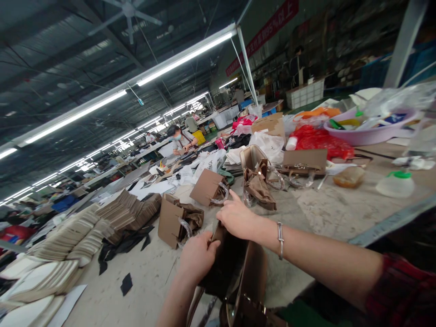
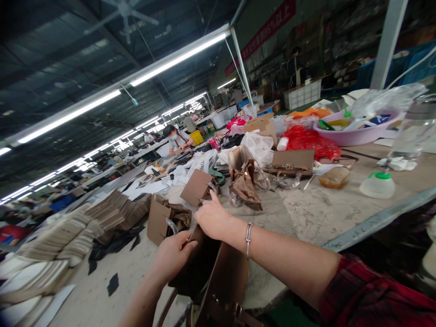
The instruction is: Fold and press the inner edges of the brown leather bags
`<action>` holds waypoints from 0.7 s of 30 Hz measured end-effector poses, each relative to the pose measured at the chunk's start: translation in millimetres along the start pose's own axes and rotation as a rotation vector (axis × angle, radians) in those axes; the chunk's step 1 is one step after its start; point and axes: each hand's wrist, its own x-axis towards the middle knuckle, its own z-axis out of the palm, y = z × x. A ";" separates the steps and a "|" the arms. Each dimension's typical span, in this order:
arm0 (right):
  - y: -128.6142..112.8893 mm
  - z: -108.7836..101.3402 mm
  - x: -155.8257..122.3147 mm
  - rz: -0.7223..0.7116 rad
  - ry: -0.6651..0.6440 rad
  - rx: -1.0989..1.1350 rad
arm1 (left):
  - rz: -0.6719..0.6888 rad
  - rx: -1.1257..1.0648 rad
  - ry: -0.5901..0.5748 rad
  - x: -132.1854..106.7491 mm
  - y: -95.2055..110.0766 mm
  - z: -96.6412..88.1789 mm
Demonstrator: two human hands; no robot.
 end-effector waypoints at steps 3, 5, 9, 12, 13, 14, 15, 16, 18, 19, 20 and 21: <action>-0.5 -0.4 1.2 -0.001 -0.019 0.005 | 0.038 -0.098 0.030 13.2 3.2 -1.3; 0.4 -1.3 0.3 0.008 -0.024 0.025 | 0.027 -0.118 0.048 22.1 6.1 1.8; 5.5 -6.1 -7.4 0.034 0.009 0.069 | -0.039 -0.091 0.082 28.7 9.4 10.1; 10.5 -11.1 -14.6 0.023 0.050 0.090 | -0.038 -0.062 0.122 26.3 9.8 12.4; 11.9 -12.2 -16.2 0.026 0.057 0.092 | -0.033 -0.054 0.127 25.6 10.2 12.3; 13.2 -12.8 -17.2 0.036 0.058 0.091 | -0.033 -0.048 0.124 25.2 10.7 12.0; 14.2 -12.9 -17.5 0.052 0.055 0.089 | -0.039 -0.042 0.118 25.1 11.5 11.5; 14.8 -12.6 -17.2 0.070 0.051 0.085 | -0.047 -0.036 0.108 25.3 12.5 11.0; 15.1 -10.8 -15.4 0.109 0.043 0.076 | -0.070 -0.027 0.090 25.7 14.7 9.9; 14.9 -9.7 -14.1 0.124 0.042 0.070 | -0.074 -0.025 0.084 25.7 15.7 9.6; 14.5 -8.7 -12.7 0.137 0.042 0.065 | -0.074 -0.025 0.081 25.6 16.5 9.3; 14.0 -7.8 -11.4 0.149 0.041 0.060 | -0.069 -0.025 0.079 25.3 17.2 9.1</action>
